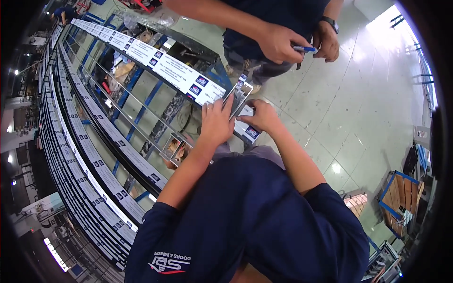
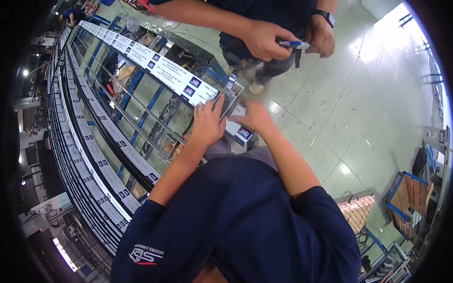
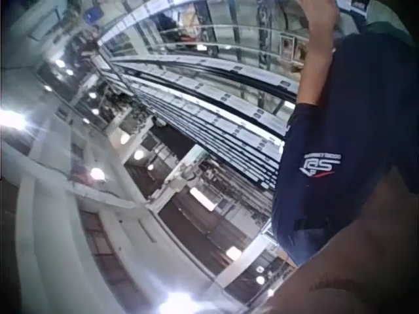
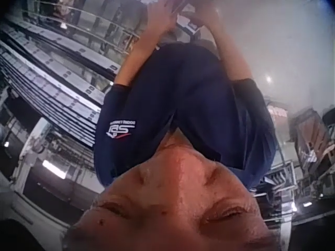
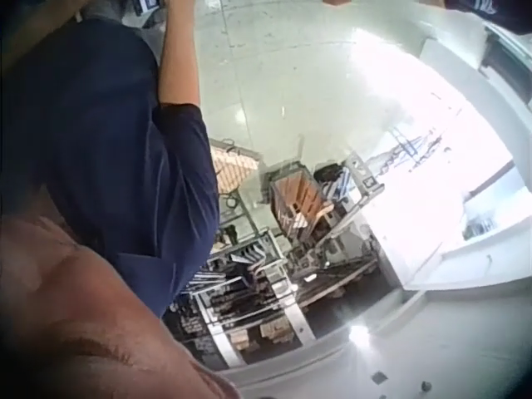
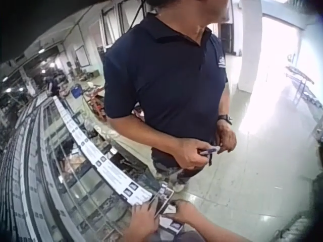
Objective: Assembling and inspecting long metal frame components with a colleague on a fabrication floor.
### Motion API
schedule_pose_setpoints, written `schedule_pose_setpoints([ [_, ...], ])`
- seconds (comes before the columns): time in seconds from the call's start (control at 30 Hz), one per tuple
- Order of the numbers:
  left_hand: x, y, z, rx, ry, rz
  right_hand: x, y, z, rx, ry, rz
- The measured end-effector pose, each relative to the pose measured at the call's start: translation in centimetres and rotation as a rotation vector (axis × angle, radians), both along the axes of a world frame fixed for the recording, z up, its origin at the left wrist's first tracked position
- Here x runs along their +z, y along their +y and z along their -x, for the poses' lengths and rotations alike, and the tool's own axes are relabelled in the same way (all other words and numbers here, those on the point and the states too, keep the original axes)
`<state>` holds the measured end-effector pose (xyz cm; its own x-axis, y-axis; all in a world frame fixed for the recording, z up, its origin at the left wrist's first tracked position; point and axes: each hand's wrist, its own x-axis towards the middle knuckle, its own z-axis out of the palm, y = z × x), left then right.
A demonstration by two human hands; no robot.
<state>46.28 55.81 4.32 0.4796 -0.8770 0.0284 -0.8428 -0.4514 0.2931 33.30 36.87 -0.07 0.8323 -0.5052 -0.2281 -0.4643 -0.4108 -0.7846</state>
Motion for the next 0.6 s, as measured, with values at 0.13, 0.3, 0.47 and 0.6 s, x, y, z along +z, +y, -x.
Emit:
schedule_pose_setpoints([
  [0.13,-0.4,0.0,-0.2,-0.014,-0.034,0.021,-0.4,0.6,1.4,-0.071,0.117,-0.074],
  [0.3,-0.4,-0.2,-0.2,-0.034,-0.045,0.048,-1.2,0.3,1.6,-0.086,0.053,-0.14],
  [0.47,-0.3,-0.4,-0.1,-0.041,-0.051,0.031,-0.6,0.1,1.6,-0.097,0.076,-0.146],
  [0.6,-0.1,-0.6,-0.2,-0.046,-0.025,0.029,-0.9,0.0,1.8,-0.105,0.063,-0.154],
])
